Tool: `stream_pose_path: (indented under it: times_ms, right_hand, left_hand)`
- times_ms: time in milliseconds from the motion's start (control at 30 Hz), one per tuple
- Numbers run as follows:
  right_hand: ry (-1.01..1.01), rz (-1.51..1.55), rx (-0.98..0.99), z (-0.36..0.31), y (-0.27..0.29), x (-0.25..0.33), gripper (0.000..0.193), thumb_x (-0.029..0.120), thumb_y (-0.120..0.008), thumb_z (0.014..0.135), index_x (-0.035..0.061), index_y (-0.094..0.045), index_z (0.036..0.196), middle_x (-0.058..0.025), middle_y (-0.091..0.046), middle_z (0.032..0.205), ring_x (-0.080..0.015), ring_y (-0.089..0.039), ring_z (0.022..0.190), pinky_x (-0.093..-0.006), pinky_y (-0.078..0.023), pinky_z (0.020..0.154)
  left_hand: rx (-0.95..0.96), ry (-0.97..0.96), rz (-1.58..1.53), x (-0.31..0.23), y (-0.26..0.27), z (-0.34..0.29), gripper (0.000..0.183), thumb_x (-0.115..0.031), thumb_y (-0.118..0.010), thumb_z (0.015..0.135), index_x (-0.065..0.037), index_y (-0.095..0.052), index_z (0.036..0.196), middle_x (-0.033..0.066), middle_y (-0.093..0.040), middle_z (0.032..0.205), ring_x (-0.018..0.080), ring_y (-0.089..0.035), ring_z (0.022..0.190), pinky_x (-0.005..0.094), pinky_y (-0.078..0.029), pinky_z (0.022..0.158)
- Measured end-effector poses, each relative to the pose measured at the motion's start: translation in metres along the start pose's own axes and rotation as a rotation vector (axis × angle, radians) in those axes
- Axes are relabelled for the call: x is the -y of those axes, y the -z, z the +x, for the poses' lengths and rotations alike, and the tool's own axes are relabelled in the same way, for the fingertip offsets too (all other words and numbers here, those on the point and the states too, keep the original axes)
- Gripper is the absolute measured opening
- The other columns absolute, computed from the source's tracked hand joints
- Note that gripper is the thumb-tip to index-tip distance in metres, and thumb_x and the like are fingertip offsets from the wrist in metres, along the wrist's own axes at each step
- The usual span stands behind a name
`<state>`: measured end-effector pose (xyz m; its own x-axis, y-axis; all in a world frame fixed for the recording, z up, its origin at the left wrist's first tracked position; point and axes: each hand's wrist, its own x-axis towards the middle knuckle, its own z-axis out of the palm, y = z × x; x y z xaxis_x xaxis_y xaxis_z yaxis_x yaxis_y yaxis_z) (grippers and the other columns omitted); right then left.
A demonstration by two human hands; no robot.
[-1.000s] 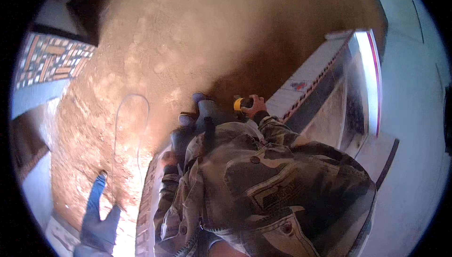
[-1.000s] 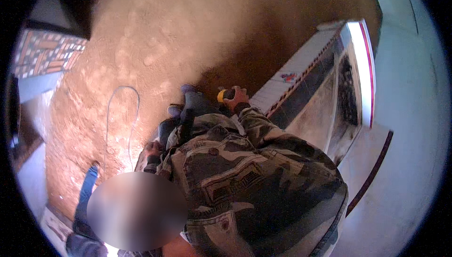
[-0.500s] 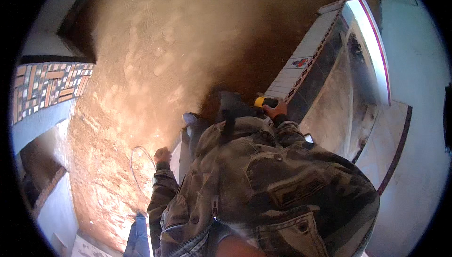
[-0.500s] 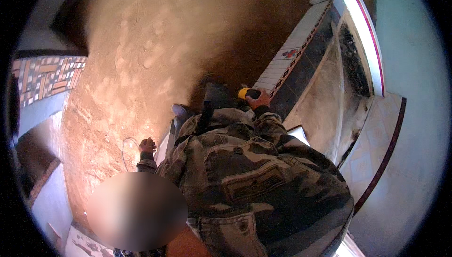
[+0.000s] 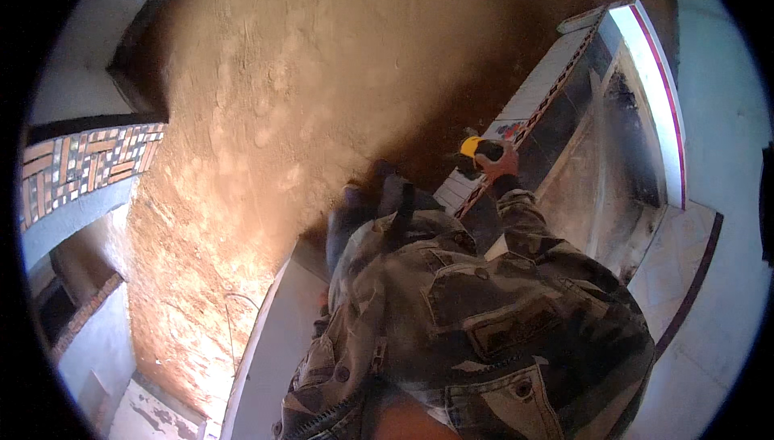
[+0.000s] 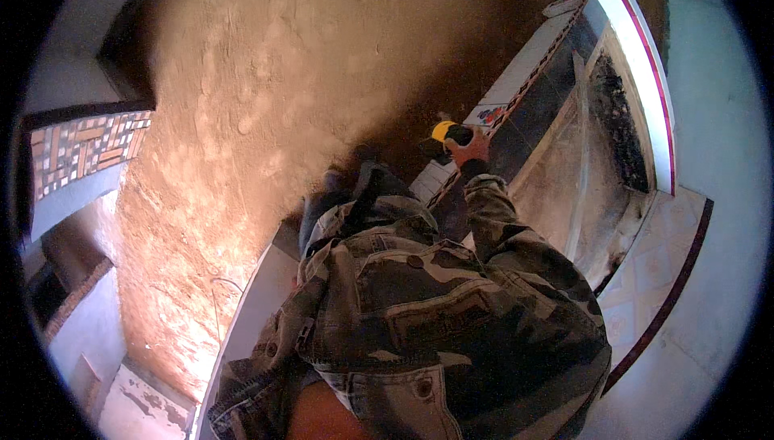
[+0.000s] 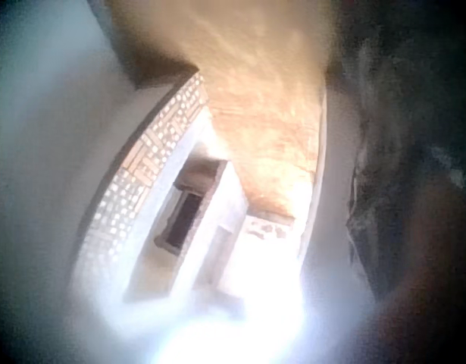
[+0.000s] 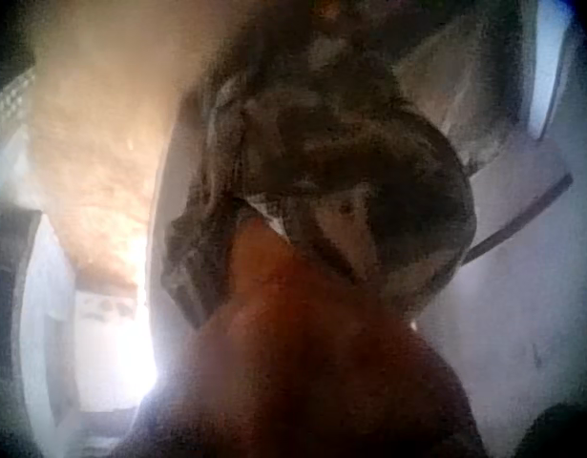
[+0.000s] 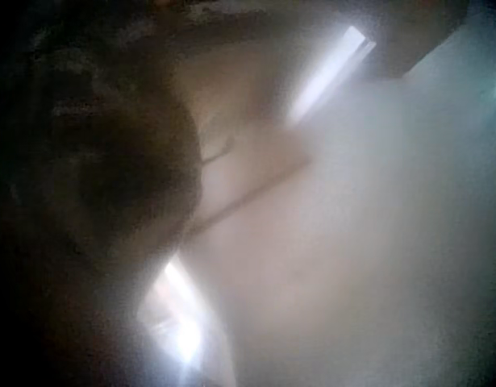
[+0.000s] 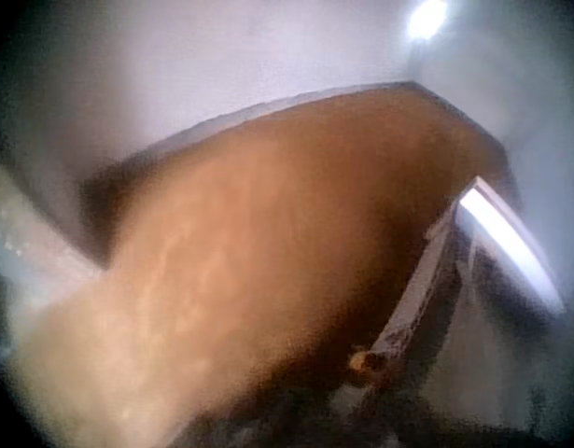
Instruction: The person uses a laser level to measure and adjust the floor surface. They walk around the room, place the device on the ground, and make adjustments while sitting. The person also picks up a long metal bar at the end.
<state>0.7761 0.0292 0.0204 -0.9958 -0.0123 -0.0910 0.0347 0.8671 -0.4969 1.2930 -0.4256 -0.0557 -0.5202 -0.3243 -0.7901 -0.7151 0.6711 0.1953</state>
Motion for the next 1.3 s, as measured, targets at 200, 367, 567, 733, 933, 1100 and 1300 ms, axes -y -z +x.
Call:
stream_pose_path:
  times_ms: [200,367,567,733,933,1100,1300]
  right_hand:
    - [-0.238,0.134,-0.048,0.016,0.037,-0.023,0.103,0.070,-0.081,0.065,0.0061,-0.049,0.140,-0.0226,-0.057,0.126,-0.0401,-0.062,0.106,-0.0609,-0.054,0.083]
    - [-0.328,0.106,0.074,0.051,0.054,-0.066,0.113,0.077,-0.076,0.064,0.0066,-0.042,0.146,-0.0275,-0.045,0.144,-0.0446,-0.048,0.130,-0.0651,-0.050,0.095]
    - [-0.076,-0.151,0.014,0.119,0.052,-0.073,0.091,0.062,-0.081,0.070,-0.0005,-0.056,0.131,-0.0239,-0.065,0.117,-0.0425,-0.063,0.109,-0.0571,-0.053,0.087]
    - [-0.040,0.104,-0.023,0.164,0.093,-0.083,0.096,0.070,-0.076,0.071,-0.0002,-0.053,0.133,-0.0260,-0.064,0.115,-0.0421,-0.064,0.099,-0.0587,-0.053,0.081]
    - [-0.076,-0.044,-0.066,0.204,0.129,-0.130,0.096,0.073,-0.078,0.065,0.0048,-0.059,0.129,-0.0258,-0.063,0.117,-0.0411,-0.064,0.101,-0.0600,-0.053,0.080]
    - [0.036,-0.051,0.134,0.271,0.127,-0.134,0.091,0.068,-0.078,0.071,0.0030,-0.058,0.130,-0.0261,-0.061,0.123,-0.0434,-0.061,0.109,-0.0630,-0.050,0.087]
    - [0.009,0.070,0.048,0.328,0.163,-0.160,0.088,0.062,-0.082,0.070,0.0029,-0.058,0.131,-0.0268,-0.060,0.125,-0.0428,-0.059,0.114,-0.0559,-0.050,0.093]
  left_hand:
    - [-0.078,0.110,-0.305,-0.026,0.052,0.070,0.034,-0.044,-0.056,0.091,-0.021,-0.066,0.115,0.0102,-0.071,0.108,0.0322,-0.067,0.086,0.0487,-0.055,0.069]
    - [-0.181,0.461,-1.089,-0.064,0.102,0.082,0.039,-0.046,-0.051,0.095,-0.023,-0.064,0.125,0.0117,-0.071,0.111,0.0348,-0.066,0.084,0.0522,-0.055,0.066]
    - [-0.107,0.249,-0.507,-0.143,0.026,0.056,0.038,-0.045,-0.055,0.093,-0.026,-0.064,0.125,0.0081,-0.070,0.113,0.0333,-0.067,0.094,0.0521,-0.055,0.073]
    - [-0.059,-0.124,0.240,-0.201,-0.034,0.104,0.037,-0.043,-0.060,0.090,-0.026,-0.064,0.123,0.0053,-0.070,0.111,0.0316,-0.069,0.099,0.0498,-0.056,0.077]
    - [-0.187,0.189,-0.651,-0.239,0.045,0.124,0.040,-0.045,-0.066,0.085,-0.022,-0.066,0.118,0.0065,-0.071,0.102,0.0296,-0.069,0.091,0.0454,-0.057,0.072]
    - [-0.350,0.119,-0.706,-0.271,0.004,0.113,0.044,-0.045,-0.066,0.085,-0.019,-0.064,0.121,0.0095,-0.070,0.111,0.0301,-0.068,0.098,0.0456,-0.057,0.079]
    - [-0.213,-0.127,0.006,-0.382,-0.034,0.085,0.026,-0.034,-0.062,0.097,-0.009,-0.067,0.097,0.0094,-0.064,0.078,0.0264,-0.061,0.064,0.0444,-0.052,0.058]
